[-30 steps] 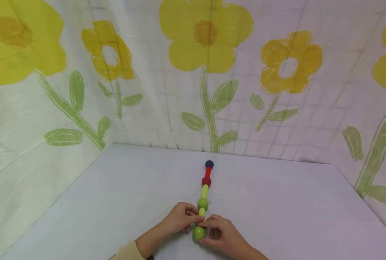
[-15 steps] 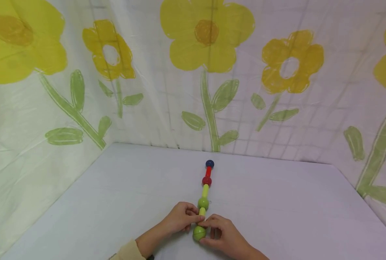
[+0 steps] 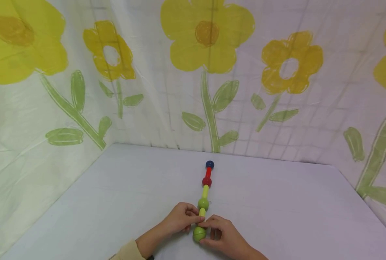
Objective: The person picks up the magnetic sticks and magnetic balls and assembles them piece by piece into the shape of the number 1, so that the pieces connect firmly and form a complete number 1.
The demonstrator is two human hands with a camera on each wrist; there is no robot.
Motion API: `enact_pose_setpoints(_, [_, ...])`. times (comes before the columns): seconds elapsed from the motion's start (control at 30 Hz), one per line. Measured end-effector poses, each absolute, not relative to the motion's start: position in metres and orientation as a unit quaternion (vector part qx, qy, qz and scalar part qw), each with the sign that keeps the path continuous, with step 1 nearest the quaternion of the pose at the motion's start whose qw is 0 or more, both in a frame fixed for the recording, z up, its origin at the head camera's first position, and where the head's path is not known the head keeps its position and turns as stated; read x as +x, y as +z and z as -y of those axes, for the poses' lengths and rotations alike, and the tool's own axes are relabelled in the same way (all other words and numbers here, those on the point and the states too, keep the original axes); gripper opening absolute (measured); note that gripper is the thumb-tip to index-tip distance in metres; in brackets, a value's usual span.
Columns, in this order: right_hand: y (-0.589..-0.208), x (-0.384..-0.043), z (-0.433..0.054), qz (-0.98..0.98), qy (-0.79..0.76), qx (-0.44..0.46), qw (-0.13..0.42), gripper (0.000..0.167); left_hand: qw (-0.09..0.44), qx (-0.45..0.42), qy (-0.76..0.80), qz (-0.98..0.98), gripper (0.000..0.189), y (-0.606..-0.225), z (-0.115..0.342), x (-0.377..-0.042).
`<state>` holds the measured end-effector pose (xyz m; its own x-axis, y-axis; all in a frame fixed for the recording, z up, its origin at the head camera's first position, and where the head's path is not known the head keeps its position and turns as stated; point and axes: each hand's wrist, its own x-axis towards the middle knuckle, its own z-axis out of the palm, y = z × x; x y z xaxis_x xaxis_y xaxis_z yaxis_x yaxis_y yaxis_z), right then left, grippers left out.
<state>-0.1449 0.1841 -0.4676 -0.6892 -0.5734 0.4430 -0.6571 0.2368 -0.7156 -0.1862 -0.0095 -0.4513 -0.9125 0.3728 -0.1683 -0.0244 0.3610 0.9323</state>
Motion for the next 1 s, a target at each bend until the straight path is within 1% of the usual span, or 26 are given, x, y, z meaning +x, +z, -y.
enact_pose_setpoints(0.17, [-0.4667,-0.145,-0.1843,0.787,0.474,0.391,0.045,0.033,0.18,0.109,0.556,-0.804,0.021,-0.4506,0.0095,-0.1865])
enact_pose_setpoints(0.47, [-0.4648,-0.1444,-0.1841,0.79,0.48,0.381,0.029,0.033,0.182,0.107,0.557,-0.803,0.021,-0.4496,0.0098,-0.1862])
enact_pose_setpoints(0.77, [-0.4643,-0.1444,-0.1837,0.788,0.476,0.388,0.038,0.033,0.181,0.108,0.558,-0.802,0.021,-0.4491,0.01,-0.1856])
enact_pose_setpoints(1.0, [-0.4647,-0.1437,-0.1845,0.789,0.476,0.386,0.034,0.033,0.18,0.11,0.564,-0.798,0.022,-0.4507,0.0103,-0.1851])
